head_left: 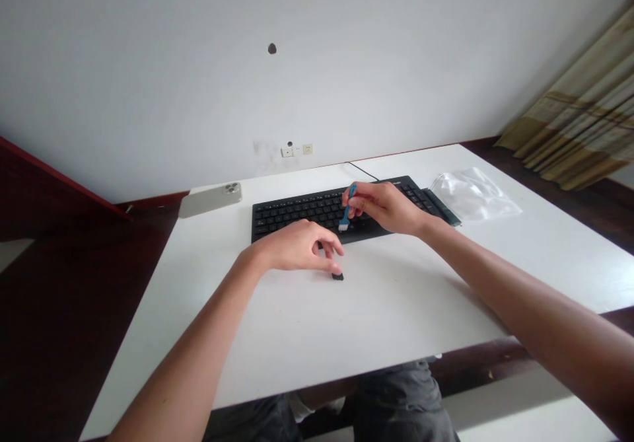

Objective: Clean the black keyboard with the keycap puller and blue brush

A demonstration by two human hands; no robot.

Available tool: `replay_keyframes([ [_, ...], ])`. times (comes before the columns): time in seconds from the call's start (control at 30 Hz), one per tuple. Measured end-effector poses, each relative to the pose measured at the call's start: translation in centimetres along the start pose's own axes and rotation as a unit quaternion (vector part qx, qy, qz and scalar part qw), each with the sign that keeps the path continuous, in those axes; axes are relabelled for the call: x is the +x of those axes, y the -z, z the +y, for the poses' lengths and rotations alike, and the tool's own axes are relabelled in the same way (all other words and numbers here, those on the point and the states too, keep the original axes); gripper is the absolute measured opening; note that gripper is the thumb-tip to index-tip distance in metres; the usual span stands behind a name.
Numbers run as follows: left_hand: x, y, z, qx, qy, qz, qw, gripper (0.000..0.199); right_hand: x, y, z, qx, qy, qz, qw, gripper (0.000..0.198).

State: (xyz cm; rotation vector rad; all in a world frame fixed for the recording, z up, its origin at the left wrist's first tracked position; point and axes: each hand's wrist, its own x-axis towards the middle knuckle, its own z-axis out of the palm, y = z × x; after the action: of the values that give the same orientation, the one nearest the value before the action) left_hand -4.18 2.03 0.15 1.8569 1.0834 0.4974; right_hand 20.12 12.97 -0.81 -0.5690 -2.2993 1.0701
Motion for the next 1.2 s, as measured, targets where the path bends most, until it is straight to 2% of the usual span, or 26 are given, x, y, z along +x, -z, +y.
replay_keyframes([
  [0.07, 0.1, 0.5, -0.3, 0.02, 0.015, 0.069, 0.997, 0.024, 0.1, 0.0, 0.1, 0.009, 0.0, 0.007, 1.0, 0.021],
  [0.13, 0.2, 1.1, -1.0, 0.068, 0.039, 0.18, 0.98, 0.033, 0.2, 0.0, 0.2, 0.014, 0.01, -0.009, 1.0, 0.022],
  [0.23, 0.4, 2.2, -3.0, 0.171, 0.064, 0.357, 0.916, 0.033, 0.3, -0.1, 0.2, 0.025, 0.016, -0.029, 0.999, 0.025],
  [0.3, 0.5, 2.8, -4.7, 0.221, 0.062, 0.406, 0.885, 0.029, 0.3, -0.1, 0.3, 0.029, 0.015, -0.022, 0.999, 0.027],
  [0.47, 0.6, 3.5, -7.3, 0.235, 0.073, 0.424, 0.871, 0.036, 0.2, 0.0, 0.3, 0.033, 0.02, -0.035, 0.999, 0.03],
  [0.63, 0.6, 3.9, -7.4, 0.215, 0.11, 0.407, 0.881, 0.05, 0.2, 0.0, 0.4, 0.034, 0.023, -0.033, 0.999, 0.029],
  [0.77, 0.3, 4.8, -7.8, 0.148, 0.148, 0.414, 0.886, 0.06, 0.2, -0.2, 0.5, 0.036, 0.033, -0.033, 0.998, 0.029],
  [0.97, 0.3, 5.6, -9.7, 0.043, 0.123, 0.441, 0.888, 0.066, 0.0, 0.0, 0.1, 0.004, 0.037, -0.039, 0.999, 0.028],
  [1.03, 0.4, 5.6, -10.1, 0.024, 0.124, 0.44, 0.889, 0.067, -0.1, 0.1, -0.2, -0.016, 0.043, -0.028, 0.999, 0.026],
  [1.2, 0.5, 5.6, -10.2, 0.013, 0.129, 0.437, 0.89, 0.067, -0.2, -0.2, -0.9, -0.038, 0.047, -0.052, 0.997, 0.025],
])
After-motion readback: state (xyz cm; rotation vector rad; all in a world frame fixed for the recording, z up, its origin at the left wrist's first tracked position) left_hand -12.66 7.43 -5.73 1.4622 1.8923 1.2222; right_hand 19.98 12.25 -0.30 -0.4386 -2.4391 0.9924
